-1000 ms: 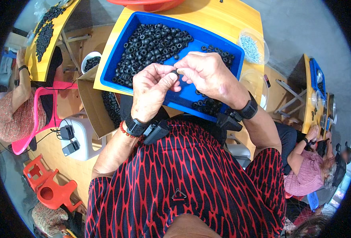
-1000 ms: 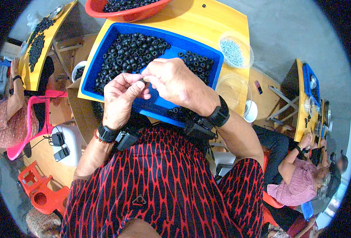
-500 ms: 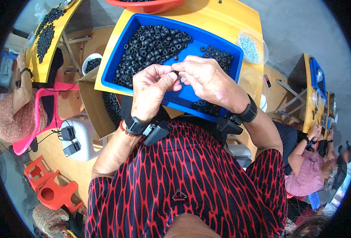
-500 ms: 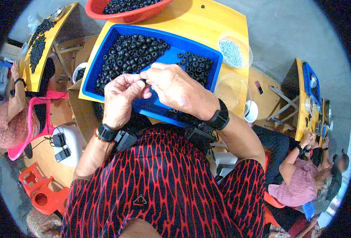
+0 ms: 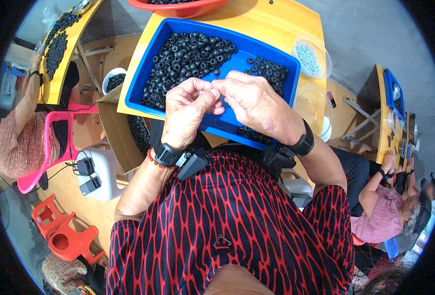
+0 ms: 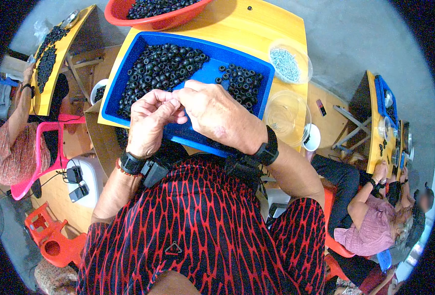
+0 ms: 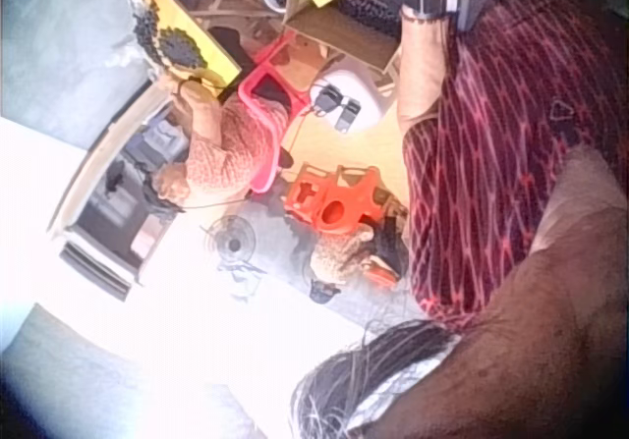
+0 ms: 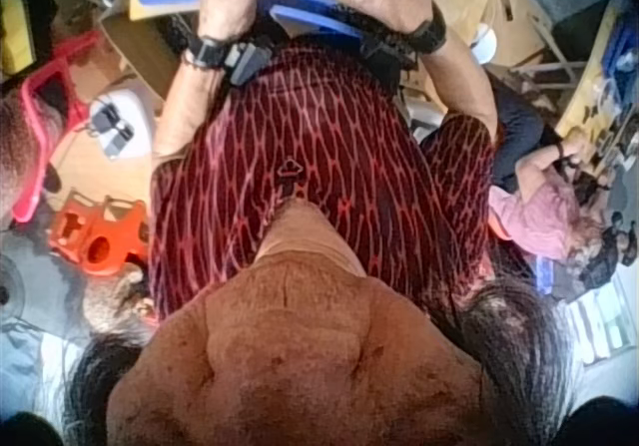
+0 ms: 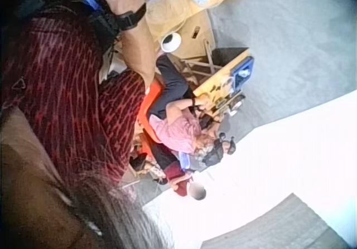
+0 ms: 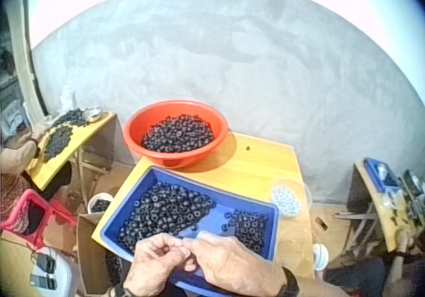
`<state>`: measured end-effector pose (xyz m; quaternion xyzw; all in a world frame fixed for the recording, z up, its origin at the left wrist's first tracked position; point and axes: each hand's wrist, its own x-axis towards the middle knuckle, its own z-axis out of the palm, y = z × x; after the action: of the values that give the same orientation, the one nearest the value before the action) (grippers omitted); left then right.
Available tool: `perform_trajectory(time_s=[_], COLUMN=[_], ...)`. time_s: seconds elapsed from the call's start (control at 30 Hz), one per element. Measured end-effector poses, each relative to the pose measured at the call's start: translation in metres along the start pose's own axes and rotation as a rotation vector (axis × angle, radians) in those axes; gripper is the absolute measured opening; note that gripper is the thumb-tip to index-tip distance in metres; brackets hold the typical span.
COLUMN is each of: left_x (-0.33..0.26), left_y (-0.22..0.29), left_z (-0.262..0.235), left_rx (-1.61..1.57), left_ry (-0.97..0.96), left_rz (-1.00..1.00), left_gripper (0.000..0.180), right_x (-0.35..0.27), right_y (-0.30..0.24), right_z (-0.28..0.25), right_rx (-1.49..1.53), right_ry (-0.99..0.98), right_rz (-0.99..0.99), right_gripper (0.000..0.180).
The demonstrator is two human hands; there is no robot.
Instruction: Assembling small black plastic rings with white pins in a manufacturing environment.
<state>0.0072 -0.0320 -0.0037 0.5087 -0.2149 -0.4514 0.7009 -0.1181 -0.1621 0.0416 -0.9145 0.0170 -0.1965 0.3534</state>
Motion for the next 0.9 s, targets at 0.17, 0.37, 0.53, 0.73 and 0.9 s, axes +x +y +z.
perform_trajectory(time_s=[0.17,0.37,0.53,0.73,0.9], left_x=[0.001,0.003,0.002,0.003,0.003], left_y=[-0.004,-0.005,-0.003,-0.003,-0.005], left_z=[-0.005,-0.007,-0.005,-0.001,-0.002], left_rx=[0.015,-0.072,-0.119,-0.030,0.108], left_ry=[-0.052,-0.071,-0.040,-0.029,-0.044], left_rz=[0.031,0.033,0.022,0.015,0.076], left_gripper=[0.008,0.007,0.005,0.004,0.010], right_x=[-0.002,-0.005,0.004,0.007,0.002], right_y=[0.002,0.009,0.006,0.010,0.015], right_z=[0.003,0.003,-0.002,0.003,0.008], right_rx=[0.049,0.170,0.034,-0.274,-0.193], right_ry=[0.001,0.110,-0.075,-0.194,-0.079], right_rz=[-0.002,0.101,0.152,0.035,0.046], right_gripper=[0.029,0.033,0.035,0.028,0.022])
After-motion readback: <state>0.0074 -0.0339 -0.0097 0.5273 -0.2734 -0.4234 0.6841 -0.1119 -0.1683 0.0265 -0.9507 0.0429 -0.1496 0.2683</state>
